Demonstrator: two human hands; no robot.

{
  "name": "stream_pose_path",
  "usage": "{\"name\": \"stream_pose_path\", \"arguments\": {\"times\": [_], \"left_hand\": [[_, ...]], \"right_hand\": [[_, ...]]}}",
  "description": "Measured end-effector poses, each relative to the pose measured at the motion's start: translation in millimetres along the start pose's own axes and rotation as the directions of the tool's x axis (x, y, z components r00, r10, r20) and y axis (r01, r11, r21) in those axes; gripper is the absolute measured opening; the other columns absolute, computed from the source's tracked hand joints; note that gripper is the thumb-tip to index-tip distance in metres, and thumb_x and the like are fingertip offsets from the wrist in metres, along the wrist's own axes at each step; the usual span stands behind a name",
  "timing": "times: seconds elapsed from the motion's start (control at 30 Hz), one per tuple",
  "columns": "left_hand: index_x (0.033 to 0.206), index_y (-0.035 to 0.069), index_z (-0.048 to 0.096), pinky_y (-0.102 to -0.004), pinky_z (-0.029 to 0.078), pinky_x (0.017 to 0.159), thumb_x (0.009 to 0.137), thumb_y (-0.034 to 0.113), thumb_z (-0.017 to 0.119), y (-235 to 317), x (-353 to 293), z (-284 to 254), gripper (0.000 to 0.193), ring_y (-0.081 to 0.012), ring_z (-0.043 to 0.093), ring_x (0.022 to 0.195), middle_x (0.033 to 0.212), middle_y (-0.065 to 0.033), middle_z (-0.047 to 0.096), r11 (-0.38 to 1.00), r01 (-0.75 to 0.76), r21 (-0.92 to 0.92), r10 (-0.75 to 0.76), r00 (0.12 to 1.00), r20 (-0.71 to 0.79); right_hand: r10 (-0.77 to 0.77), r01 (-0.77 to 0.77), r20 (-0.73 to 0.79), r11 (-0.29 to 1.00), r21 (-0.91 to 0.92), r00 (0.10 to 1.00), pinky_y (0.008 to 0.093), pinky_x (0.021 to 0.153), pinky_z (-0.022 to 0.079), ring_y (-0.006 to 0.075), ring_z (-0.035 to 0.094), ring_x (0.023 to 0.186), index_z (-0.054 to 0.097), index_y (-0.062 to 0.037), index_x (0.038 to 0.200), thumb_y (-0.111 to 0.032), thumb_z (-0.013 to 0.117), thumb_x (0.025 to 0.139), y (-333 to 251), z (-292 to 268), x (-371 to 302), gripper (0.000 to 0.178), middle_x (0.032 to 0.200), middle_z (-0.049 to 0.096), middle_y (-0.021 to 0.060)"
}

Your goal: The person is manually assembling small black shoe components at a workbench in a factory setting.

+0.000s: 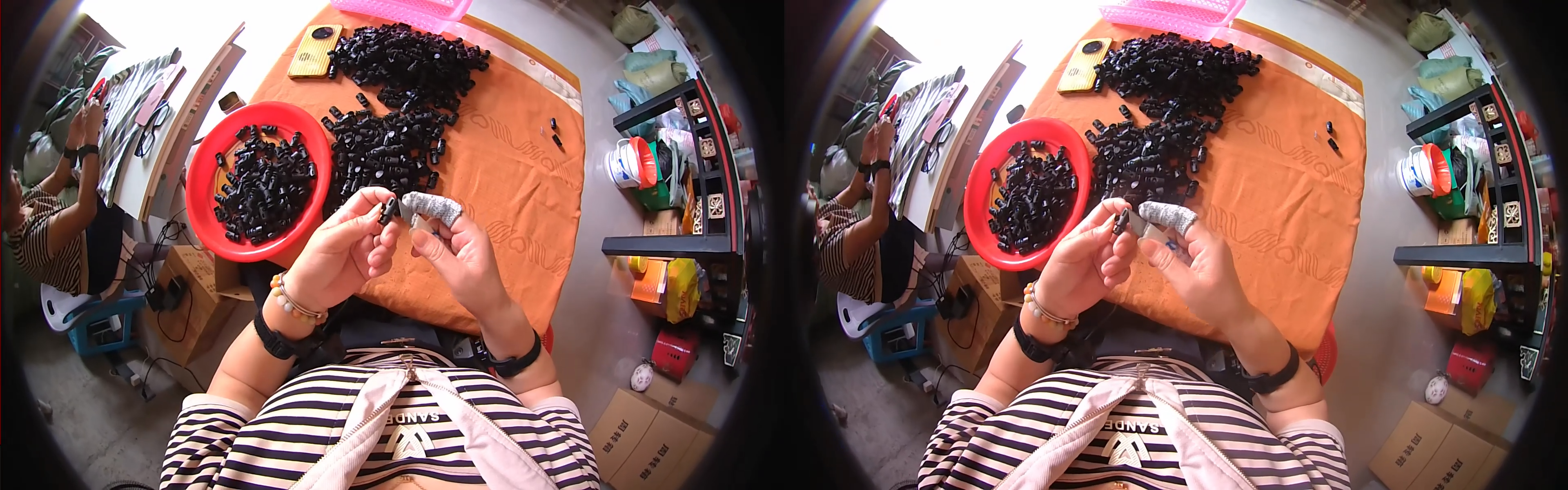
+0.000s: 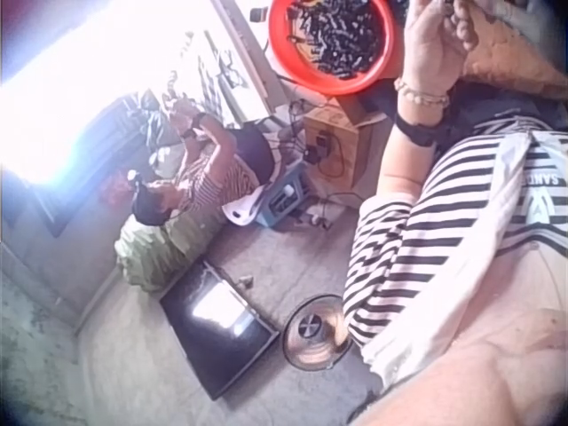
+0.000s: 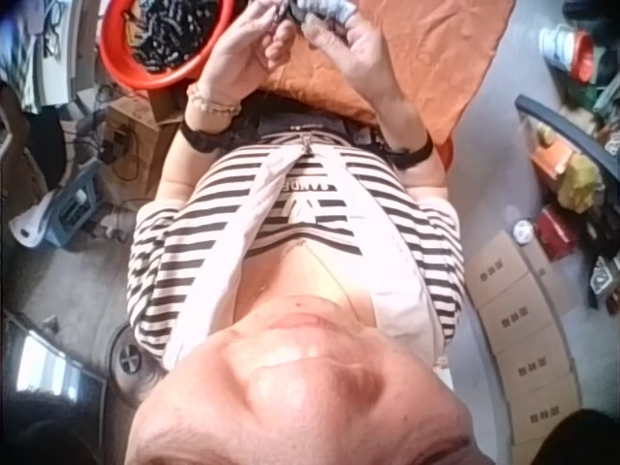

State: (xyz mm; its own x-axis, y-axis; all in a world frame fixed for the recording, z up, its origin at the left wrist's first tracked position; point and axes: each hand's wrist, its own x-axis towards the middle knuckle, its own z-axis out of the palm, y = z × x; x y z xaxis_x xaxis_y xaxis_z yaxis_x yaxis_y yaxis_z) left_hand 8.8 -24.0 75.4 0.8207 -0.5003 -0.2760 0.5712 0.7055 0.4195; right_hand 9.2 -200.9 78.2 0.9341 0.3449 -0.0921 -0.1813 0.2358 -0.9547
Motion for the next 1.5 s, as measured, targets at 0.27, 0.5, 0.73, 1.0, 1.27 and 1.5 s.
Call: {"name": "stream_pose_path", "arguments": {"times": [0.27, 0.5, 0.73, 1.0, 1.27, 1.5], "left_hand": [[0.118, 0.009, 0.04, -0.0199, 0.036, 0.047, 0.092, 0.015, 0.045, -3, 1, -5, 0.027, -0.007, 0.044, 0.057, 0.074, -0.0019, 0.053, 1.0, -0.005, -0.007, 0.005, 1.0, 0.014], [0.113, 0.01, 0.042, -0.0211, 0.038, 0.051, 0.092, 0.014, 0.045, -2, -1, -8, 0.022, -0.0093, 0.05, 0.058, 0.075, -0.0033, 0.056, 0.998, 0.017, -0.064, -0.013, 0.998, 0.062], [0.113, 0.01, 0.042, -0.0213, 0.038, 0.051, 0.093, 0.014, 0.045, -1, -1, -8, 0.021, -0.009, 0.049, 0.059, 0.075, -0.0032, 0.055, 0.998, 0.013, -0.061, -0.009, 0.998, 0.058], [0.113, 0.009, 0.042, -0.021, 0.037, 0.051, 0.092, 0.014, 0.046, -3, -1, -8, 0.022, -0.0087, 0.047, 0.059, 0.074, -0.0033, 0.054, 0.999, 0.012, -0.042, -0.009, 0.998, 0.056], [0.119, 0.01, 0.04, -0.0186, 0.036, 0.047, 0.092, 0.014, 0.045, -9, 1, -6, 0.028, -0.0069, 0.04, 0.058, 0.076, -0.0032, 0.047, 0.999, 0.044, 0.012, -0.045, 0.996, 0.071], [0.121, 0.007, 0.042, -0.0171, 0.034, 0.05, 0.09, 0.015, 0.05, -6, -2, 0, 0.032, -0.0047, 0.041, 0.058, 0.081, -0.0021, 0.05, 0.976, -0.055, 0.211, 0.06, 0.998, -0.019]], "right_hand": [[-0.028, 0.031, 0.027, 0.993, -0.115, 0.999, 0.0227, 0.08, 0.045, 0.0091, 0.056, 0.093, 0.048, 0.0028, 0.118, -0.003, 0.058, 0.085, -2, 5, -3, 0.035, 0.105, 0.06, 0.0083], [-0.03, 0.035, 0.031, 0.988, -0.153, 0.999, 0.0224, 0.077, 0.046, 0.0078, 0.057, 0.09, 0.048, 0.0017, 0.119, -0.004, 0.059, 0.084, -6, 8, -5, 0.037, 0.104, 0.062, 0.0098], [-0.043, 0.047, 0.023, 0.98, -0.193, 0.999, 0.0228, 0.075, 0.047, 0.0074, 0.058, 0.088, 0.048, -0.0003, 0.12, -0.005, 0.059, 0.084, -4, 7, -4, 0.038, 0.102, 0.063, 0.0092], [-0.073, 0.072, 0.006, 0.973, -0.217, 0.997, 0.0219, 0.073, 0.047, 0.0066, 0.058, 0.086, 0.051, -0.001, 0.118, -0.006, 0.059, 0.084, 0, 6, -4, 0.035, 0.097, 0.064, 0.0073], [-0.087, 0.074, -0.052, 0.974, -0.215, 0.995, 0.0212, 0.074, 0.045, 0.0058, 0.055, 0.087, 0.051, 0.0, 0.117, -0.008, 0.058, 0.086, 8, -4, -2, 0.033, 0.094, 0.063, 0.0037], [0.019, -0.02, -0.061, 1.0, -0.014, 0.998, 0.019, 0.072, 0.042, 0.0043, 0.049, 0.082, 0.044, 0.0002, 0.123, -0.01, 0.057, 0.088, 6, -11, -5, 0.038, 0.098, 0.057, 0.0021]]}}
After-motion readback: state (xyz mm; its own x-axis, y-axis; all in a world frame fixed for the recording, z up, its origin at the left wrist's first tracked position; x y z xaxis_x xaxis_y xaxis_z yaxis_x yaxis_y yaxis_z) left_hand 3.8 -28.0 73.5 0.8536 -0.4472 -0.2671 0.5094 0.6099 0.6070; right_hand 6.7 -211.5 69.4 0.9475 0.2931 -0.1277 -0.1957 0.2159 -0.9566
